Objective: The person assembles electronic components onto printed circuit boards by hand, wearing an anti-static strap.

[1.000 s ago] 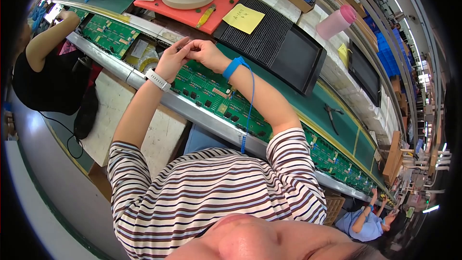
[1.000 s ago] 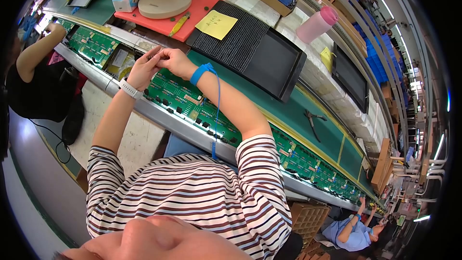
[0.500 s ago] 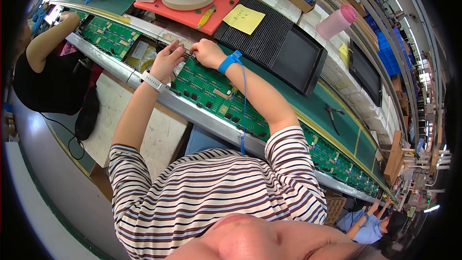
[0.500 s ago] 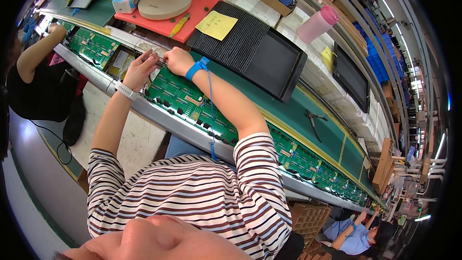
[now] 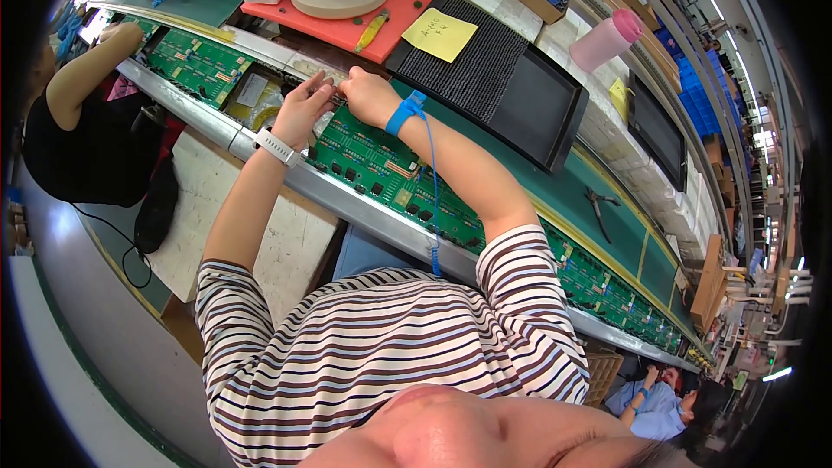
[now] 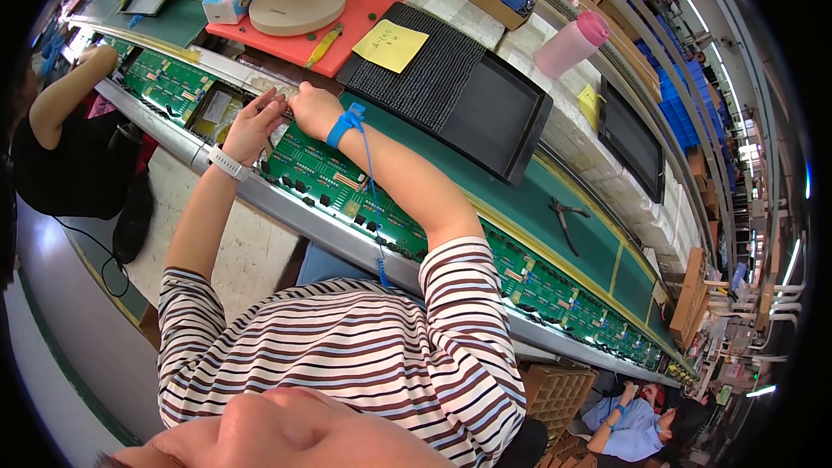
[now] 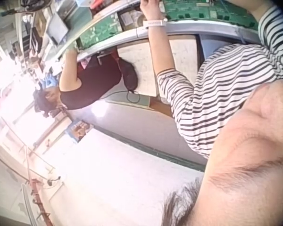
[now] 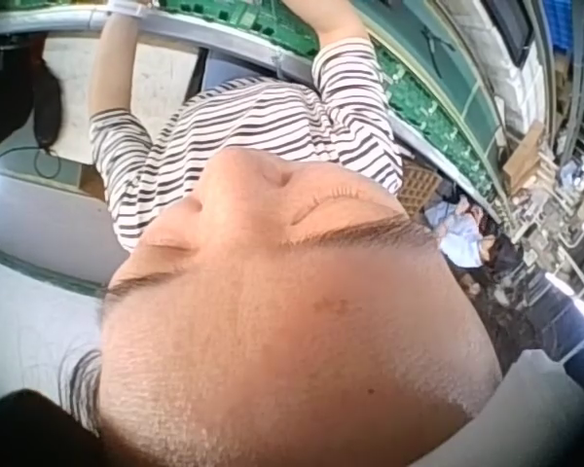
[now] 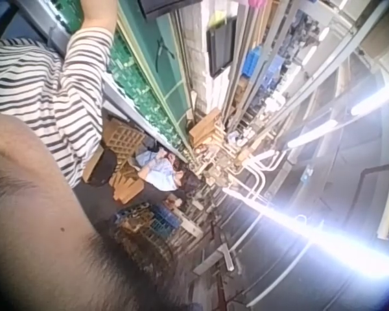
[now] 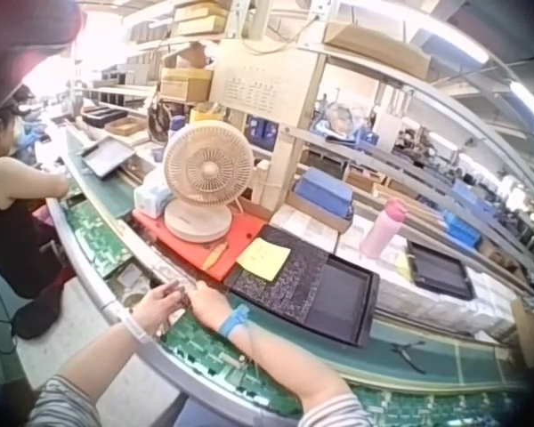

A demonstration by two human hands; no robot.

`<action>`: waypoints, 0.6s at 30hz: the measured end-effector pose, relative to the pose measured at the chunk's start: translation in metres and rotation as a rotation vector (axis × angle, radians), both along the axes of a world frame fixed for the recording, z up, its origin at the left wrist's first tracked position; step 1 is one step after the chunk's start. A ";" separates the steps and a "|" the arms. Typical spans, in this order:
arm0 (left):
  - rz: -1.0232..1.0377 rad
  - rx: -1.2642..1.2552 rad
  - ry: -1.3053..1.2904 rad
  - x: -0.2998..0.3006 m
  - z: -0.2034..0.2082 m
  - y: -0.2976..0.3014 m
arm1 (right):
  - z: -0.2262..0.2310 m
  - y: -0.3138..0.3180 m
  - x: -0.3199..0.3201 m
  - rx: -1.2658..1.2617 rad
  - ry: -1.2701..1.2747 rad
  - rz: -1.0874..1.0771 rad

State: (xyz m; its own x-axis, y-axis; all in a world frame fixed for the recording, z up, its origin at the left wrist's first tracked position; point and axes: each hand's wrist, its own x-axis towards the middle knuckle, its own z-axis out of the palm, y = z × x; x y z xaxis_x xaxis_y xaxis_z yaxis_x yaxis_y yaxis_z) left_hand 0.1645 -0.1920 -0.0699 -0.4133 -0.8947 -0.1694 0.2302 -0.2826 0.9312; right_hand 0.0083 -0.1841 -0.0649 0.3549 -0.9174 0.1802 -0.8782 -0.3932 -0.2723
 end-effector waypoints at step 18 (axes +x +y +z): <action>0.183 -0.683 -0.471 0.014 0.003 -0.031 | 0.020 0.028 0.009 0.496 -1.265 -0.160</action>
State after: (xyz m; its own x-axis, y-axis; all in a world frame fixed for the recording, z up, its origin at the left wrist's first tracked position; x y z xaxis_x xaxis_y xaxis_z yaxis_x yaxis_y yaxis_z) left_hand 0.1789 -0.2234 -0.0665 -0.2739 -0.9089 0.3143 -0.2374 0.3806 0.8937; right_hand 0.0169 -0.1564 -0.0447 0.0797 -0.9952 -0.0569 0.0471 0.0608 -0.9970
